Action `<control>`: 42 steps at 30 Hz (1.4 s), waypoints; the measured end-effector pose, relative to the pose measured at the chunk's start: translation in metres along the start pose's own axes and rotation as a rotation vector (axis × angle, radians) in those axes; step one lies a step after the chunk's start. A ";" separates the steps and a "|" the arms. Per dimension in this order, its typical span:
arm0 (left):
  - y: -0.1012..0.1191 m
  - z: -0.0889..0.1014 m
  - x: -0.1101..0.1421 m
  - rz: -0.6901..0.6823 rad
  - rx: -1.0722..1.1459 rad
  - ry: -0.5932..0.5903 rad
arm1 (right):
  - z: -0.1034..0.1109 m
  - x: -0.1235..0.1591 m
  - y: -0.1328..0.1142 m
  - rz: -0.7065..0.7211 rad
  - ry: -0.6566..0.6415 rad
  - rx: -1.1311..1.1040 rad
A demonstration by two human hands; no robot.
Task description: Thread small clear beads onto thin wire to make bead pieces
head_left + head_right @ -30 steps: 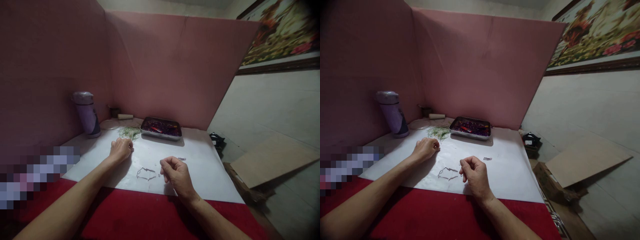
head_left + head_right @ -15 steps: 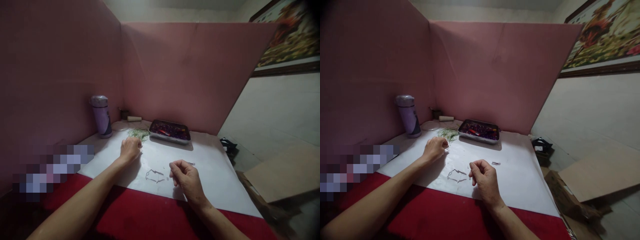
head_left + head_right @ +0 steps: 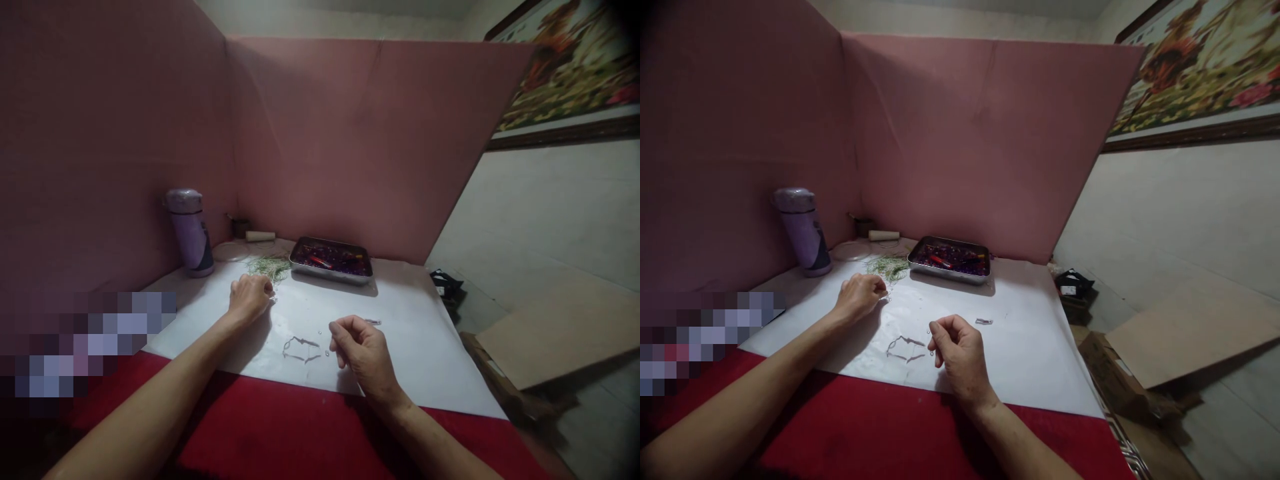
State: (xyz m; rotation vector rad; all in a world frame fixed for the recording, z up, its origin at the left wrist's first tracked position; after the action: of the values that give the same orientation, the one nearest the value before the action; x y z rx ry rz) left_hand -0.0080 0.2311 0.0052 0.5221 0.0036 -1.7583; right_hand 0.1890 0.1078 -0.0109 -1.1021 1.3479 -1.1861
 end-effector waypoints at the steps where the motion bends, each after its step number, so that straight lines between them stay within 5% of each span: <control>1: 0.001 -0.001 0.000 -0.016 0.009 -0.005 | 0.000 0.000 0.000 0.002 0.000 -0.001; 20: 0.025 -0.003 0.009 -0.218 -0.215 0.051 | 0.000 -0.001 0.001 0.015 0.003 0.006; 23: 0.028 0.006 0.010 -0.201 -0.088 0.149 | 0.000 -0.002 0.002 0.018 0.010 0.006; 25: 0.033 0.013 0.012 -0.188 0.190 0.202 | 0.001 -0.003 0.002 0.021 0.021 0.007; 29: 0.055 0.000 0.022 -0.108 1.122 -0.068 | 0.003 -0.004 0.003 0.032 0.049 0.017; 32: 0.073 -0.016 0.036 0.020 1.530 -0.358 | 0.003 -0.004 0.001 0.047 0.062 0.029; 36: 0.083 -0.028 0.048 0.127 1.731 -0.574 | 0.003 -0.002 -0.002 0.069 0.068 0.050; 42: 0.090 -0.032 0.054 0.144 1.809 -0.690 | 0.003 0.000 -0.004 0.095 0.071 0.078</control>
State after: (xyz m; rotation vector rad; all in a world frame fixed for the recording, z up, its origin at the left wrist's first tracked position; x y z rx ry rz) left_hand 0.0774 0.1670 -0.0174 1.0311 -2.1513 -1.2747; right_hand 0.1922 0.1070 -0.0071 -0.9383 1.3816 -1.2072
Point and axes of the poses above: each hand's wrist, its own x-axis away from the middle knuckle, its own z-axis out of the back of the hand, y = z × x, the point moved 6 cm from there along -x, towards the middle knuckle, and after that the axes turned 4 degrees about -z, right-handed, at the moved point
